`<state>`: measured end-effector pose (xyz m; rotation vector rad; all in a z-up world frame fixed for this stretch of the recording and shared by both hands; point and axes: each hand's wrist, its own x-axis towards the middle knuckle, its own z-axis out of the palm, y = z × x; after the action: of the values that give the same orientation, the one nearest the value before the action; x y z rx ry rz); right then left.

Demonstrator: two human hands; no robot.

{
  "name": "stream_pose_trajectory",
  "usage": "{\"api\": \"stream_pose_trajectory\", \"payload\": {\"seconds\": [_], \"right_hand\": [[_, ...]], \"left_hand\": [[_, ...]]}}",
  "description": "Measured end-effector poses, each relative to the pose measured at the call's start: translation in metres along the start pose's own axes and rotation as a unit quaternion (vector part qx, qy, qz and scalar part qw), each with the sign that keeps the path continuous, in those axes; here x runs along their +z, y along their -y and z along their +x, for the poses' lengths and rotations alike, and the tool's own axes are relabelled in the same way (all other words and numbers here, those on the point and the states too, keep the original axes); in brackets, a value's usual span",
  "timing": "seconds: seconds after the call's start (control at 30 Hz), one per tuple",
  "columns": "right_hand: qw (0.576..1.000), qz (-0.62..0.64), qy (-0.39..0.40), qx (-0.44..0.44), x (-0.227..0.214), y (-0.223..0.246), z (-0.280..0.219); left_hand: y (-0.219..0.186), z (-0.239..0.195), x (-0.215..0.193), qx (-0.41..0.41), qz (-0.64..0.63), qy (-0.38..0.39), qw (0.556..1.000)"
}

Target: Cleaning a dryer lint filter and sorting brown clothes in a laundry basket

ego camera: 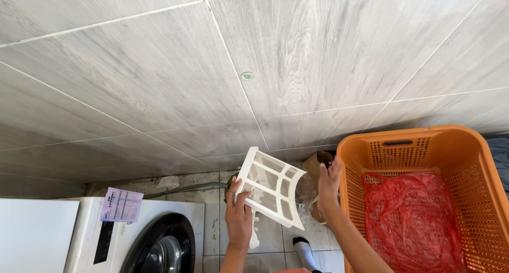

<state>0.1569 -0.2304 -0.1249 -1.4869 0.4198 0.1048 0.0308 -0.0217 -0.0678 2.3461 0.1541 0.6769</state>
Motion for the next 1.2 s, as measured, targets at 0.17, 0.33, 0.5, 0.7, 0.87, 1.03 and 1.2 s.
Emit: {"api": "stream_pose_trajectory", "payload": {"seconds": [0.17, 0.33, 0.5, 0.7, 0.87, 1.03, 1.2], "right_hand": [[0.929, 0.196, 0.068, 0.308, 0.012, 0.030, -0.031], [0.938, 0.235, -0.003, 0.254, 0.022, -0.025, 0.015], [0.936, 0.264, -0.048, 0.228, 0.014, -0.009, 0.010], [0.943, 0.284, 0.008, 0.170, 0.018, 0.015, 0.000], [0.936, 0.317, -0.019, 0.152, 0.010, -0.003, 0.018], [0.933, 0.333, 0.019, 0.139, 0.007, 0.018, -0.003], [0.961, 0.243, 0.058, 0.122, 0.010, 0.030, -0.008]], "left_hand": [[-0.005, 0.003, 0.001, 0.025, -0.033, -0.017, 0.999], [-0.006, -0.005, 0.002, 0.092, 0.027, 0.008, 0.995], [-0.005, -0.011, 0.000, 0.137, 0.071, 0.003, 0.988], [0.003, -0.011, -0.005, 0.164, 0.101, -0.011, 0.981], [0.007, -0.014, -0.008, 0.160, 0.120, -0.004, 0.980], [0.009, -0.013, -0.011, 0.147, 0.131, -0.006, 0.980], [-0.005, -0.005, -0.025, 0.101, 0.061, -0.022, 0.993]]}}
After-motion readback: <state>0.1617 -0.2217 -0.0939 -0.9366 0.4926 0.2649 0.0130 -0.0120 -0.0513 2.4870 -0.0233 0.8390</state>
